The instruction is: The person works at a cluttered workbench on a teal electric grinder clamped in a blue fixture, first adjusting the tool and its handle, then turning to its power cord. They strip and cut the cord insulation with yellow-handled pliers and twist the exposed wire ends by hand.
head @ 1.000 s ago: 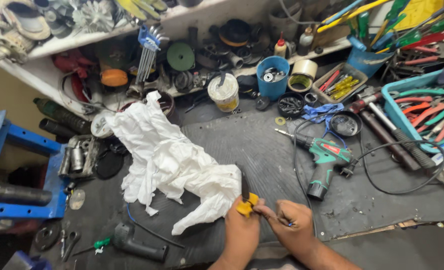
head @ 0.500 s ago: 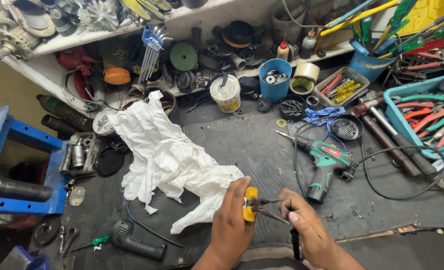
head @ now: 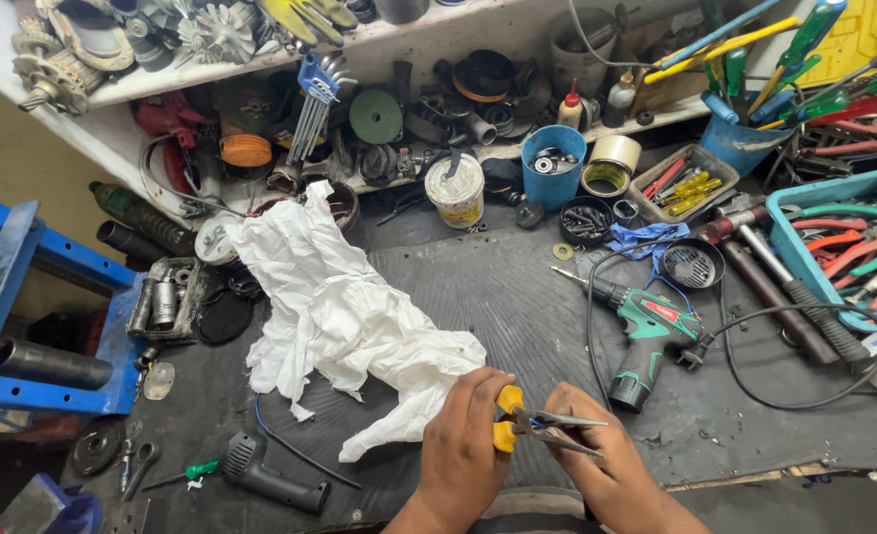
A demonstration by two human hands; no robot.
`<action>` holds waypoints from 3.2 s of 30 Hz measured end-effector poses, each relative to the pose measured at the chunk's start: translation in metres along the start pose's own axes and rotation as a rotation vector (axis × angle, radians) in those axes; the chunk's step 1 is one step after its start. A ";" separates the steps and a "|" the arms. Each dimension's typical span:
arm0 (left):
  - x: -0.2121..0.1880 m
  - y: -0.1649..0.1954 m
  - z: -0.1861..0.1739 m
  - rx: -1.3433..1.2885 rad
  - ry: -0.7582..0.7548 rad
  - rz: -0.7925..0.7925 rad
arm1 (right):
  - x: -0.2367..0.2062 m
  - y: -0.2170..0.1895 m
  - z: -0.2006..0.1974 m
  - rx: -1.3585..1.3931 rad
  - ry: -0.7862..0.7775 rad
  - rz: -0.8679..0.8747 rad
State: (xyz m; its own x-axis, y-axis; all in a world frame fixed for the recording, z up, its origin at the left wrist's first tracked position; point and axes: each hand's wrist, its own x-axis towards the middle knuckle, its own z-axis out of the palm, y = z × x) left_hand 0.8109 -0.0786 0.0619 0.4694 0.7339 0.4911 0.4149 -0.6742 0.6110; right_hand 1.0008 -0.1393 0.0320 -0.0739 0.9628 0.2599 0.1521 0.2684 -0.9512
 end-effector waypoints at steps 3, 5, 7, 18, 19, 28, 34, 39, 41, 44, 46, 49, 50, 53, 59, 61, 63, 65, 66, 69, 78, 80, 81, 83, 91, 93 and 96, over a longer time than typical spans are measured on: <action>-0.001 -0.001 0.002 0.021 0.011 -0.001 | 0.002 -0.003 0.000 -0.012 -0.004 -0.064; -0.002 -0.003 0.004 0.022 -0.005 -0.009 | 0.002 -0.005 0.000 -0.004 -0.005 -0.047; -0.003 -0.004 0.005 0.019 -0.021 -0.020 | 0.002 -0.006 0.000 0.006 -0.011 -0.043; -0.001 -0.003 0.005 -0.012 -0.019 -0.006 | -0.002 0.001 -0.002 -0.038 -0.011 -0.051; -0.001 -0.002 0.004 -0.021 -0.020 -0.002 | -0.002 0.002 -0.002 -0.041 -0.013 -0.050; -0.005 -0.009 0.011 0.001 -0.016 -0.015 | -0.002 0.002 0.000 -0.067 0.006 -0.030; -0.013 -0.020 0.016 -0.004 -0.077 -0.070 | 0.004 -0.010 0.003 -0.183 0.045 -0.053; -0.013 -0.016 0.023 -0.078 -0.178 -0.209 | 0.013 -0.007 0.014 -0.393 0.145 0.078; -0.013 -0.013 0.025 -0.084 -0.126 -0.273 | 0.014 0.002 0.023 -0.375 0.238 0.093; -0.013 -0.009 0.025 -0.090 -0.044 -0.315 | 0.010 0.018 0.029 -0.378 0.340 0.011; -0.013 -0.007 0.026 -0.087 -0.015 -0.344 | 0.005 0.030 0.032 -0.388 0.369 -0.049; -0.012 -0.006 0.035 -0.191 0.025 -0.519 | 0.000 0.046 0.035 -0.392 0.426 -0.126; -0.011 -0.006 0.041 -0.300 0.068 -0.640 | 0.001 0.050 0.037 -0.386 0.479 -0.183; -0.017 -0.012 0.051 -0.331 0.011 -0.640 | 0.003 0.058 0.036 -0.257 0.501 -0.161; -0.026 -0.053 0.052 -0.133 -0.207 -0.684 | -0.014 0.053 0.014 0.406 0.242 0.250; -0.025 -0.061 0.047 -0.140 -0.194 -0.701 | -0.018 0.050 0.007 0.553 0.210 0.201; -0.023 -0.060 0.037 -0.216 -0.199 -0.735 | -0.022 0.047 0.004 0.521 0.181 0.117; -0.022 -0.051 0.023 -0.169 -0.068 -0.444 | -0.024 0.043 0.000 0.509 0.163 0.225; -0.021 -0.046 0.014 -0.141 0.003 -0.297 | -0.025 0.042 -0.001 0.502 0.149 0.275; -0.011 -0.032 -0.016 0.058 0.119 0.252 | -0.027 0.035 -0.003 0.547 0.027 0.374; 0.015 -0.010 -0.049 0.309 0.173 0.661 | -0.017 0.019 0.004 0.147 -0.043 0.297; 0.015 -0.010 -0.050 0.285 0.132 0.654 | -0.018 0.014 0.003 0.091 -0.058 0.315; 0.014 -0.010 -0.050 0.275 0.113 0.651 | -0.017 0.012 0.003 0.063 -0.067 0.322; 0.012 -0.011 -0.050 0.210 0.031 0.561 | -0.016 0.007 0.006 0.061 -0.059 0.317; -0.021 -0.012 -0.045 -0.448 -0.422 -0.441 | -0.009 -0.010 0.026 -0.176 -0.117 0.288; -0.035 -0.021 -0.044 -0.478 -0.470 -0.633 | -0.007 -0.011 0.034 -0.334 -0.134 0.184; -0.059 -0.040 -0.042 -0.483 -0.464 -0.727 | -0.005 -0.011 0.053 -0.525 -0.101 0.032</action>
State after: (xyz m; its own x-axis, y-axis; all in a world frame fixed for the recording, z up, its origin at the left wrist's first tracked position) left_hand 0.7338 -0.0914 0.0344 0.5284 0.7809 -0.3332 0.4095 0.1094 0.9057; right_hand 0.9473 -0.1483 0.0326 -0.1516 0.9699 0.1906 0.6266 0.2435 -0.7403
